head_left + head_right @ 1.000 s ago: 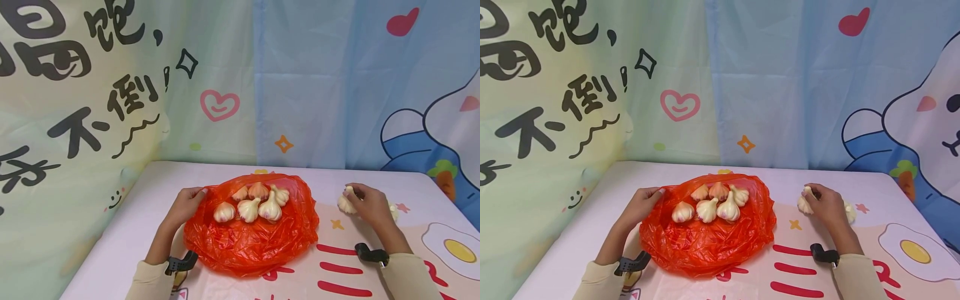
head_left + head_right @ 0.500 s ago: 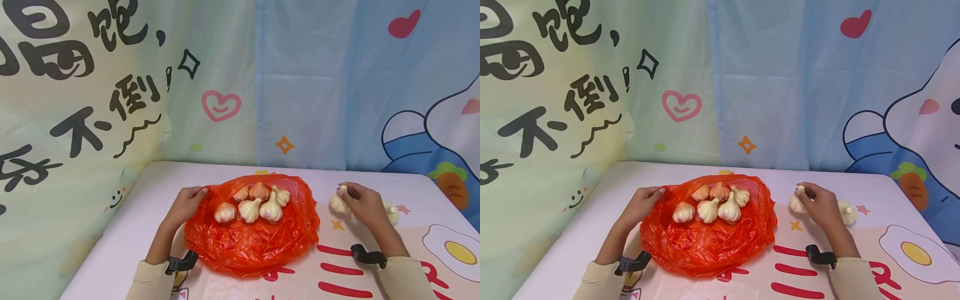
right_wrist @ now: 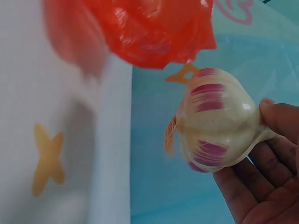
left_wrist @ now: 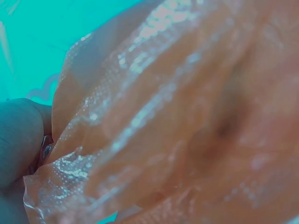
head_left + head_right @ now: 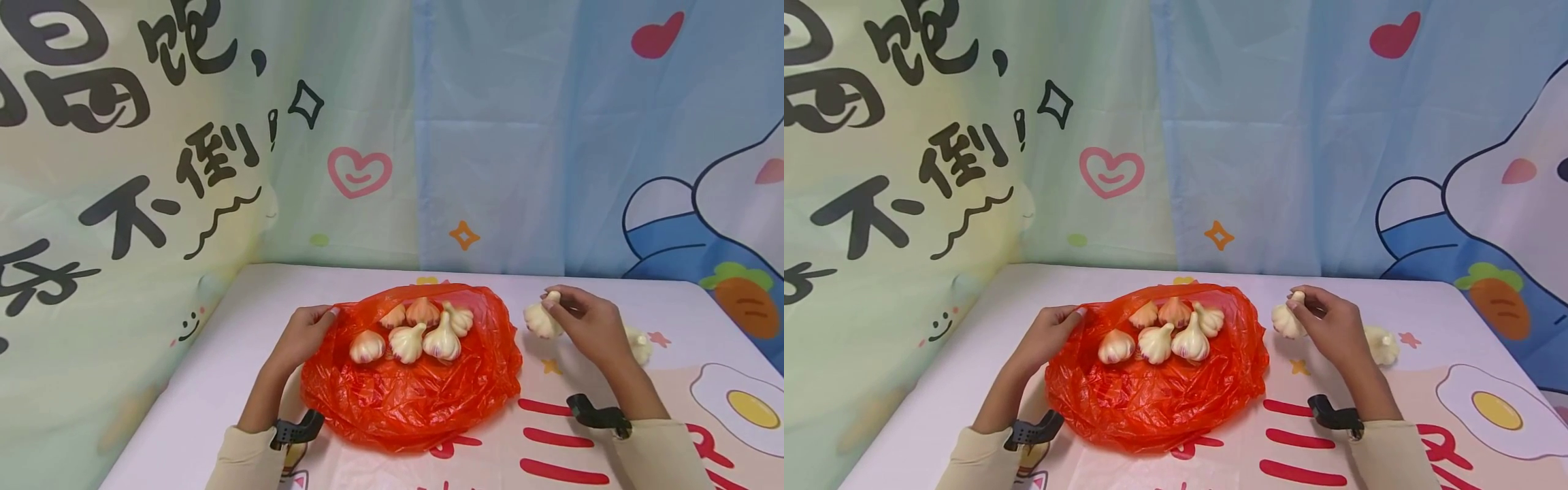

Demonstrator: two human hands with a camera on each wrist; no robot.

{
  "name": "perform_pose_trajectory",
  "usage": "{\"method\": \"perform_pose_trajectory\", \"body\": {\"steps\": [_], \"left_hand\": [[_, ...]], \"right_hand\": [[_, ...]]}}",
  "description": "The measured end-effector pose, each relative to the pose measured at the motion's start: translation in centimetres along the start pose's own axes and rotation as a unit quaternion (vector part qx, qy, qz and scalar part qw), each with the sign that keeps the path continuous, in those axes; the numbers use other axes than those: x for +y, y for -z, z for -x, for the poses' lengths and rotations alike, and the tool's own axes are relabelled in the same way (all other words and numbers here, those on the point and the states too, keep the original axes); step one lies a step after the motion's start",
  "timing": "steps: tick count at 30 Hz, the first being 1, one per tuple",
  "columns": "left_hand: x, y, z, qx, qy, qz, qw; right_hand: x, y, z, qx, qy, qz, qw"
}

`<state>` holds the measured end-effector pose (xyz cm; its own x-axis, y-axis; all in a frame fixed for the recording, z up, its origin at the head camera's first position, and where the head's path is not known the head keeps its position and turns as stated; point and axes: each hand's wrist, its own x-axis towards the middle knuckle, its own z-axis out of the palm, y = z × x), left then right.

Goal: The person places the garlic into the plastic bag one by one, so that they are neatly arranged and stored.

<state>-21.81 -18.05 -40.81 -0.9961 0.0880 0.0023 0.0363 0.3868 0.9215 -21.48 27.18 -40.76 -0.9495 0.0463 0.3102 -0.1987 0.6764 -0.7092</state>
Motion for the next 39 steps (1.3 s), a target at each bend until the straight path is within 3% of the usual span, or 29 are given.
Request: {"method": "perform_pose_trajectory", "body": {"steps": [7, 14, 25, 33, 39], "left_hand": [[-0.1, -0.1, 0.0, -0.001, 0.002, -0.004, 1.0], [-0.2, -0.2, -0.2, -0.001, -0.002, -0.007, 1.0], [-0.2, 0.0, -0.1, -0.002, 0.003, 0.002, 1.0], [-0.1, 0.1, 0.1, -0.002, 0.0, -0.004, 1.0], [0.1, 0.1, 0.2, -0.001, -0.005, -0.001, 1.0]], "right_hand": [[-1.9, 0.3, 0.2, 0.017, 0.005, -0.031, 0.999], [-3.6, -0.1, -0.1, 0.007, 0.035, -0.047, 0.998], [-6.0, -1.4, -0.3, -0.055, 0.083, -0.128, 0.987], [-7.6, -2.8, -0.6, -0.159, 0.09, -0.151, 0.971], [-8.4, -4.2, -0.8, -0.192, 0.102, -0.178, 0.96]]}}
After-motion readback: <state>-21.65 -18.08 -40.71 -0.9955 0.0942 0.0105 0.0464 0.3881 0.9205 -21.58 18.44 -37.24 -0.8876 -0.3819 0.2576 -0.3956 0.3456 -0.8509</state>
